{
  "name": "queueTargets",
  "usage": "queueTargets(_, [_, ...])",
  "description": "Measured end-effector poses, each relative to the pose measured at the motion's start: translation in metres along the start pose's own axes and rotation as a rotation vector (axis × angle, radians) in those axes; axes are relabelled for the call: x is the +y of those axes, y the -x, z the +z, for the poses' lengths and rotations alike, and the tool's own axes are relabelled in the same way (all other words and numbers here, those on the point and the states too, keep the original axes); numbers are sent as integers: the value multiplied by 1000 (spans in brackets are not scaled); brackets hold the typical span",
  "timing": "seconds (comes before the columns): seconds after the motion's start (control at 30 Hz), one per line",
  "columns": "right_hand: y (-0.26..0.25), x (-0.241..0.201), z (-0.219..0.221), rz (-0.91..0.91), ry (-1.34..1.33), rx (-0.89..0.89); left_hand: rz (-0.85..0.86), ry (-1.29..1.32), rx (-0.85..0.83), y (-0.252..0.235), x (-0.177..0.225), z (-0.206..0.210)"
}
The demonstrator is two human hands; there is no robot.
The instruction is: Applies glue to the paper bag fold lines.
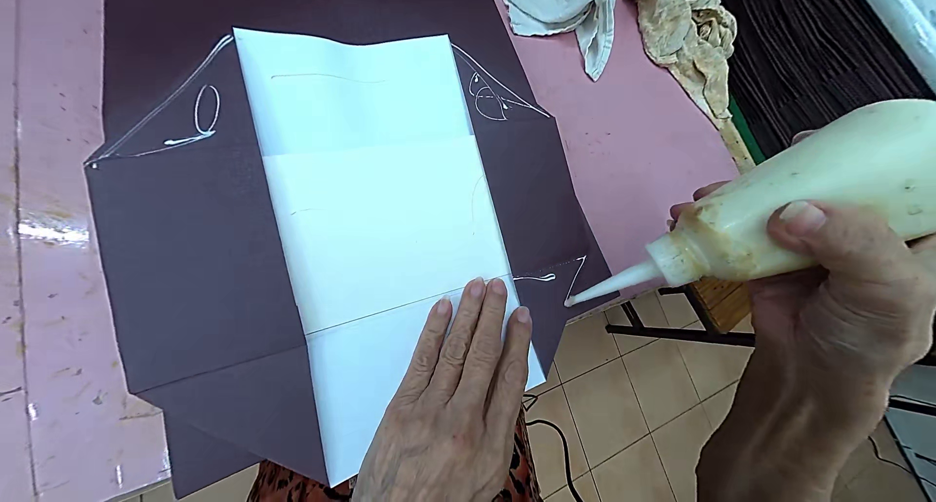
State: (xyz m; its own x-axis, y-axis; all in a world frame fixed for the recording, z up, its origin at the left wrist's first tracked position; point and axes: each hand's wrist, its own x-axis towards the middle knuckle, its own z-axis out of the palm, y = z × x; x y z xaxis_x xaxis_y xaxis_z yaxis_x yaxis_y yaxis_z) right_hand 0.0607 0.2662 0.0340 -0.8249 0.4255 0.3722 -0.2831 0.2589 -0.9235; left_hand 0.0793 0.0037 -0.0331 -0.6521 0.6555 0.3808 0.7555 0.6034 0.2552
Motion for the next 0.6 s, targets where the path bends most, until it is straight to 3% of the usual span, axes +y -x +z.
queueTargets(0.4, [30, -5, -4, 3, -9, -121, -3, 16, 26, 1, 0, 2])
queueTargets(0.6, [11, 0, 2, -63, -60, -69, 1, 5, 43, 1, 1, 3])
